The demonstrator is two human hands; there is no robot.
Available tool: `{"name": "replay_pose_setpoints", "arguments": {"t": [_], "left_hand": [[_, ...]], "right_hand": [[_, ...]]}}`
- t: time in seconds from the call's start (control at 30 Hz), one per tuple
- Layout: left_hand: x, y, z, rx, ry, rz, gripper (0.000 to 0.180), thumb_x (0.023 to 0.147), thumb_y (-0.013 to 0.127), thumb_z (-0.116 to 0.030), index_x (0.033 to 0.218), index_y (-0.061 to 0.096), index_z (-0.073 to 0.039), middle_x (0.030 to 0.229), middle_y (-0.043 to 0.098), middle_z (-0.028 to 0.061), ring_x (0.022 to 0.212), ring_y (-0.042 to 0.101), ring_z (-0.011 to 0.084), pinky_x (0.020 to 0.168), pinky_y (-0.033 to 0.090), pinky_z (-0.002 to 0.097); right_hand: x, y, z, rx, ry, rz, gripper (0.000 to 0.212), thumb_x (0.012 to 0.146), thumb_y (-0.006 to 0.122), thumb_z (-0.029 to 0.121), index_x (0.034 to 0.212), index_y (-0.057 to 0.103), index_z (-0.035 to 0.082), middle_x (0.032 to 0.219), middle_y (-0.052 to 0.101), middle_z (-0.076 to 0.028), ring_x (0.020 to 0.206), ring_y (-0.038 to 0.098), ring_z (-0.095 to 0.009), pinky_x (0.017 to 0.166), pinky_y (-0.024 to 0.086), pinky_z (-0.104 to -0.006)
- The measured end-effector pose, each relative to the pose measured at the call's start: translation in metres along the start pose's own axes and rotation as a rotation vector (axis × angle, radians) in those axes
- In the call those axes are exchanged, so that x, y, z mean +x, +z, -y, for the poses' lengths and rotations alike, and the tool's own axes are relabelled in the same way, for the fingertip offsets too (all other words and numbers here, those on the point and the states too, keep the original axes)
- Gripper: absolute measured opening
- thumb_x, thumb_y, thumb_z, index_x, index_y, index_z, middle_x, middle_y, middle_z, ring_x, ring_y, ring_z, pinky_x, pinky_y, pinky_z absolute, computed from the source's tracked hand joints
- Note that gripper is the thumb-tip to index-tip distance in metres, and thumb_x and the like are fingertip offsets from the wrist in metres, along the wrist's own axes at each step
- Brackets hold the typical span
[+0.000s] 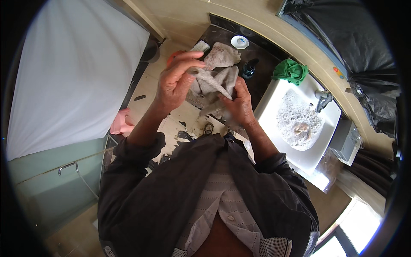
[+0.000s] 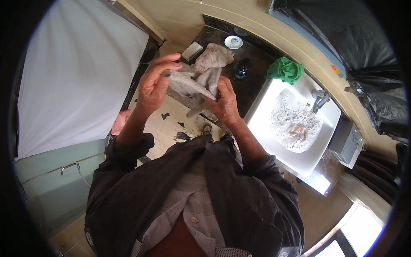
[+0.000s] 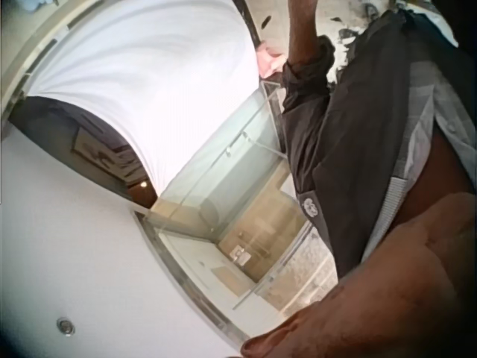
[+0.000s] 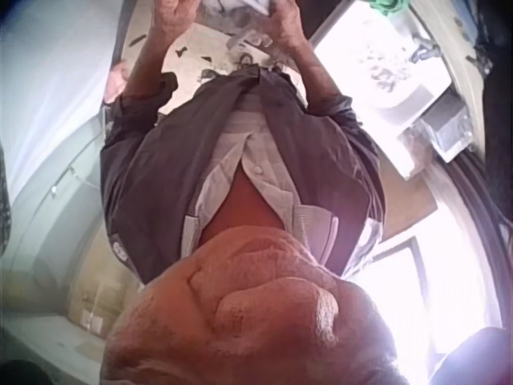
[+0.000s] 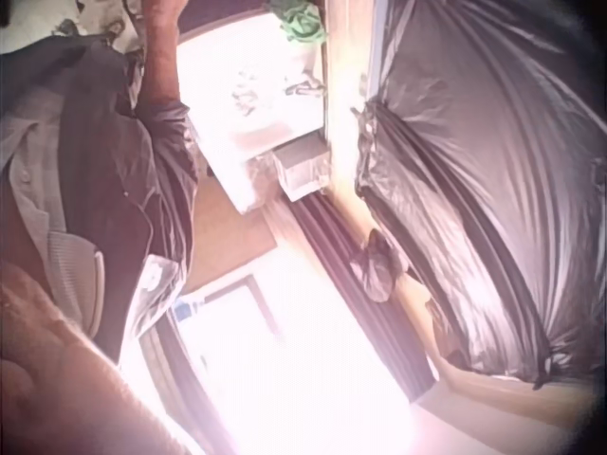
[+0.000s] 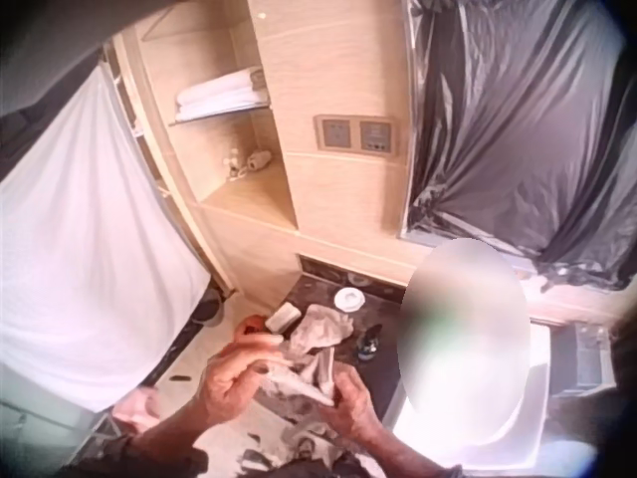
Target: The person washes a towel by hand in a bathroom sink, scrubbing and rinsing it thoroughly. They then wring out the towel and hang it on a metal rack to dry.
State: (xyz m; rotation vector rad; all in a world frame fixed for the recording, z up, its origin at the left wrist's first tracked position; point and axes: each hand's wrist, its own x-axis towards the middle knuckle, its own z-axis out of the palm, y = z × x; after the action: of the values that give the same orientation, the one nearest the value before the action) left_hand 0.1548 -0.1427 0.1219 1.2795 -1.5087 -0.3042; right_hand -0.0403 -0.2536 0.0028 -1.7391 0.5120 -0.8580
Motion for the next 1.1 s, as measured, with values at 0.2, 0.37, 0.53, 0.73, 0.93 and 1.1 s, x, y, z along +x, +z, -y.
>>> {"name": "replay_pose_setpoints", "arguments": {"t": [0.2,0.37,0.53,0.73,0.93,1.1], "left_hand": [[-0.013,-0.017,-0.014,-0.119,-0.11,-0.032,0.029,0.109,0.048,-0.017,0.126,0.056,0.005,0.113,0.07,0.0209,0.108,0.068,0.0256,0.099,0.051,0.0381],[-0.012,-0.036,-0.016,-0.212,-0.041,0.006,0.028,0.11,0.047,-0.017,0.126,0.057,0.004,0.114,0.07,0.0217,0.108,0.068,0.0262,0.098,0.053,0.0395],[-0.007,-0.059,-0.004,-0.246,0.044,-0.03,0.03,0.107,0.056,-0.022,0.121,0.066,0.003,0.11,0.07,0.0118,0.099,0.067,0.0174,0.087,0.051,0.0284],[-0.009,-0.094,-0.001,-0.301,-0.104,-0.017,0.029,0.106,0.06,-0.021,0.125,0.066,-0.001,0.102,0.071,0.0004,0.07,0.047,0.0024,0.065,0.04,0.019],[-0.005,-0.142,0.021,-0.105,-0.031,-0.051,0.025,0.105,0.058,-0.014,0.126,0.066,-0.002,0.103,0.067,-0.0016,0.072,0.044,0.0004,0.063,0.037,0.0166],[0.002,-0.167,0.05,0.012,-0.106,-0.023,0.024,0.105,0.058,-0.01,0.126,0.067,-0.003,0.084,0.051,-0.0083,0.069,0.035,0.0019,0.061,0.031,0.0181]], "right_hand": [[-0.008,-0.003,-0.02,-0.196,0.144,-0.037,0.065,0.077,0.08,0.008,0.134,0.05,-0.001,0.115,0.061,-0.019,0.102,0.064,-0.038,0.089,0.054,-0.0398],[0.0,0.006,-0.001,-0.422,0.145,-0.13,0.067,0.08,0.08,0.013,0.137,0.048,0.0,0.12,0.064,-0.021,0.107,0.066,-0.037,0.088,0.055,-0.0434],[0.011,0.028,0.019,-0.322,0.19,-0.105,0.059,0.083,0.077,0.009,0.136,0.052,0.005,0.107,0.071,-0.017,0.101,0.07,-0.033,0.086,0.057,-0.0411],[0.02,0.049,0.019,-0.436,0.031,-0.083,0.025,0.089,0.072,0.007,0.113,0.068,0.005,0.107,0.072,-0.015,0.095,0.072,-0.032,0.082,0.057,-0.0374],[0.036,0.025,0.04,-0.389,0.21,-0.215,0.018,0.096,0.068,0.015,0.111,0.07,0.006,0.083,0.07,-0.006,0.075,0.062,-0.01,0.071,0.052,-0.0277],[0.062,0.01,0.051,-0.457,0.087,-0.3,0.022,0.093,0.07,0.016,0.112,0.072,0.005,0.09,0.074,-0.008,0.083,0.068,-0.013,0.077,0.054,-0.0293]]}}
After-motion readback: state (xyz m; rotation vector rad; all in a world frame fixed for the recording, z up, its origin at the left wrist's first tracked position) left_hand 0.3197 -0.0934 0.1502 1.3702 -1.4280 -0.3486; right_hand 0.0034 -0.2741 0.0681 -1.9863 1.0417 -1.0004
